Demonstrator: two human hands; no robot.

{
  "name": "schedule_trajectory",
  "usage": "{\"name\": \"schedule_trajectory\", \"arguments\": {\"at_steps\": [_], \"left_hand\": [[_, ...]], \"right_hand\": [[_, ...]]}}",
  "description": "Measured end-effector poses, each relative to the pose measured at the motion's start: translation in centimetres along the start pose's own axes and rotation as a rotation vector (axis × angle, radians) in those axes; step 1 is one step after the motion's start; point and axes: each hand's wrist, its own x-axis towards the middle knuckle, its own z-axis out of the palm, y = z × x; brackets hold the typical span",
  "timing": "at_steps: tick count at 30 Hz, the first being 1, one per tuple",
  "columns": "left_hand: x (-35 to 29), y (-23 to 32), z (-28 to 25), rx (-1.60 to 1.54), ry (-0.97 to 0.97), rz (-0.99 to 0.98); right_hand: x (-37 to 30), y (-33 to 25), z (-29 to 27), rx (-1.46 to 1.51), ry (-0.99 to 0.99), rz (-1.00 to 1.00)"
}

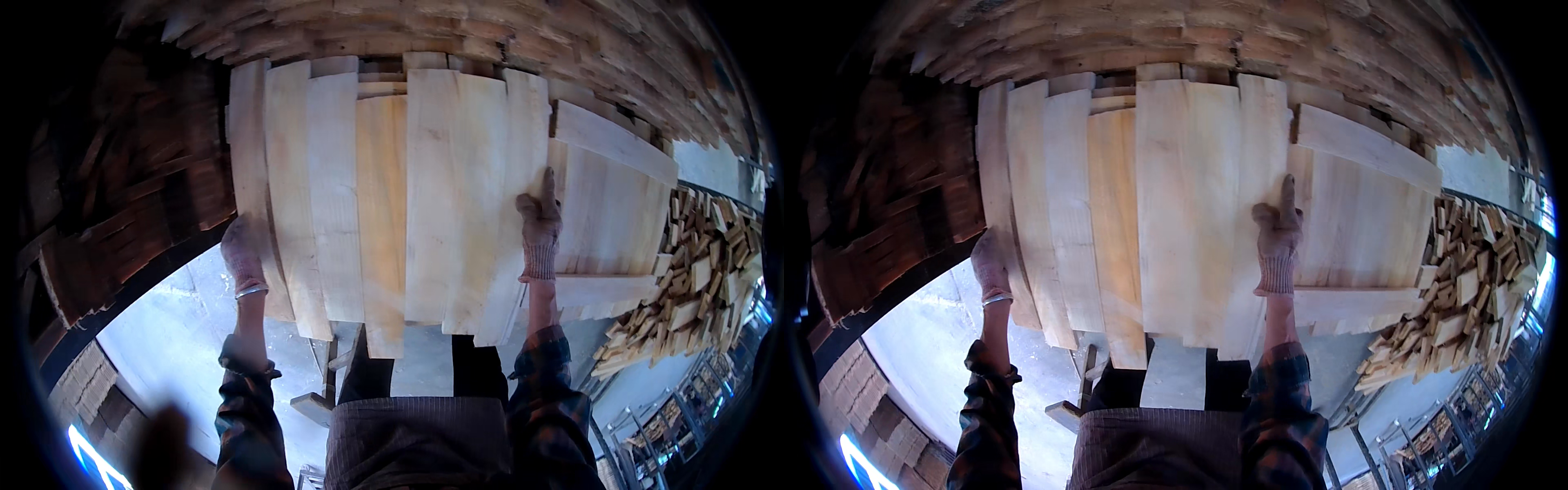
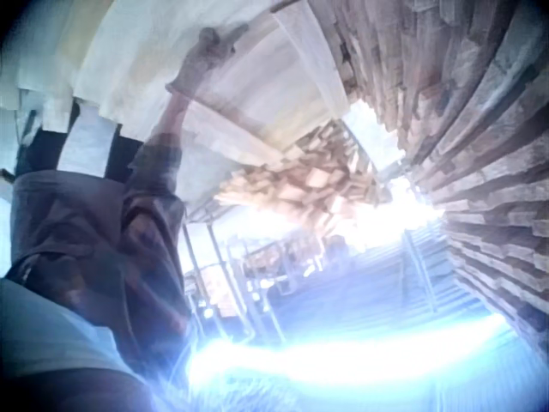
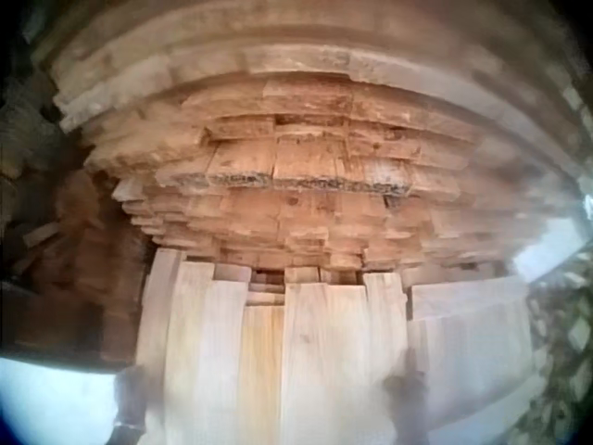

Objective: The person repeatedly picks up bundles of light-colored wooden planks from a pile on the floor and stacks them onto a metal rack. The worker wears gloves and a plaid shirt, handling the lumber with both hands to align and place the pieces on the rack.

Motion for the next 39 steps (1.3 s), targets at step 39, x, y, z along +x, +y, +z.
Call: {"name": "schedule_trajectory", "arguments": {"at_steps": [39], "left_hand": [[-24.2, 5.6, 2.4, -0.447, 0.06, -0.494]], "right_hand": [[-27.7, -2.3, -3.5, 0.798, -0.751, 1.177]]}}
